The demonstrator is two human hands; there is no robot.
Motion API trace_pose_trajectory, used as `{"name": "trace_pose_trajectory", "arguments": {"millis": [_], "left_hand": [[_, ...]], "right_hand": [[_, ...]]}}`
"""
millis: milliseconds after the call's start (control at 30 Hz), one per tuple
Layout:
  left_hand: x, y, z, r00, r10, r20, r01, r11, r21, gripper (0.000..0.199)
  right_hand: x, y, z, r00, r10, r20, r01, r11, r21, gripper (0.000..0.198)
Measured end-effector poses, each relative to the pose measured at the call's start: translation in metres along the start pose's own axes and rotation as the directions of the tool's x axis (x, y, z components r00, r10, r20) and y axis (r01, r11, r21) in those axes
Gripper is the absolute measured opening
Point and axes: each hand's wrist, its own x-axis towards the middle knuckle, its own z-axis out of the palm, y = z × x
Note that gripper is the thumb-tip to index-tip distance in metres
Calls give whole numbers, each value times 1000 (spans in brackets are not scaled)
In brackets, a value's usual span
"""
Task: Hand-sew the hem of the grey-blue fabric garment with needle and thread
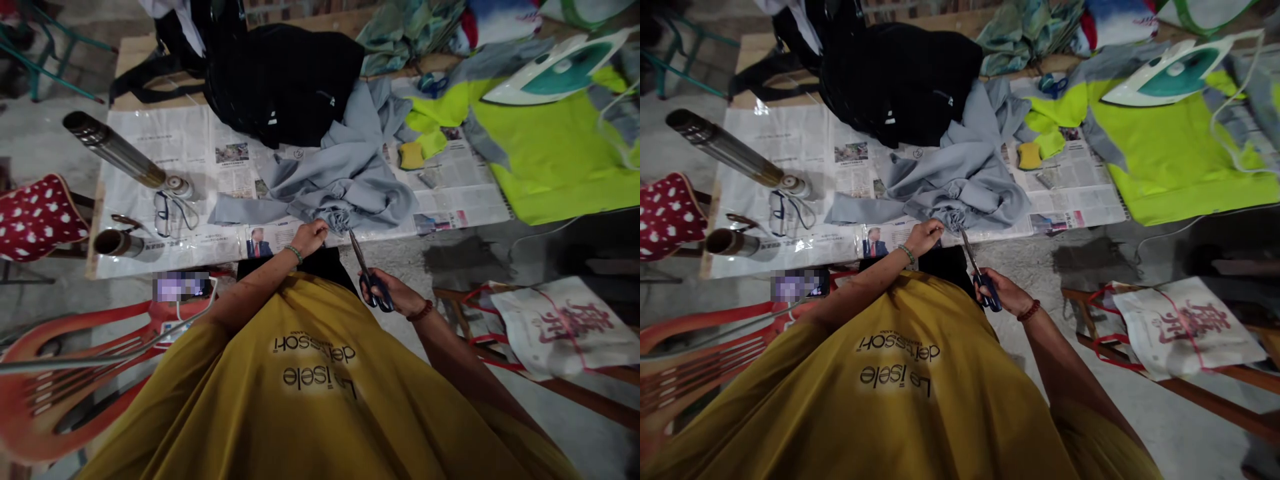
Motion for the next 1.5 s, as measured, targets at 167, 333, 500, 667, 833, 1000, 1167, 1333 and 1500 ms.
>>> {"name": "trace_pose_trajectory", "arguments": {"millis": [167, 333, 500, 667, 833, 1000, 1167, 1333, 1500], "left_hand": [[0, -6, 3, 998, 59, -30, -60, 997, -45, 19], [0, -9, 4, 995, 90, -39, -92, 993, -67, 18], [-2, -9, 2, 996, 87, -26, -88, 995, -54, 17], [-3, -12, 4, 991, 126, -44, -130, 987, -95, 17], [-5, -14, 3, 985, 164, -51, -168, 981, -100, 16], [-7, -12, 1, 984, 176, -39, -179, 977, -119, 17], [-7, -11, 2, 987, 155, -33, -158, 978, -134, 18], [-7, -8, 1, 988, 157, 1, -156, 981, -118, 21], [-6, -7, 1, 989, 146, 13, -143, 982, -121, 23]], "right_hand": [[5, -1, 0, 999, -12, 36, 15, 997, -69, 64], [0, 3, -2, 997, -30, 72, 40, 990, -133, 67], [5, 5, 3, 999, 39, -24, -43, 981, -187, 59], [20, 7, 17, 997, -16, -79, 10, 997, -74, 60], [31, 1, 23, 998, -37, -49, 36, 999, -24, 58], [47, -3, 25, 996, -83, -42, 82, 997, -11, 59], [61, -7, 29, 991, -110, -70, 110, 994, -2, 60], [65, -10, 31, 987, -128, -98, 125, 992, -29, 57], [65, -7, 26, 987, -111, -116, 100, 990, -99, 57]]}}
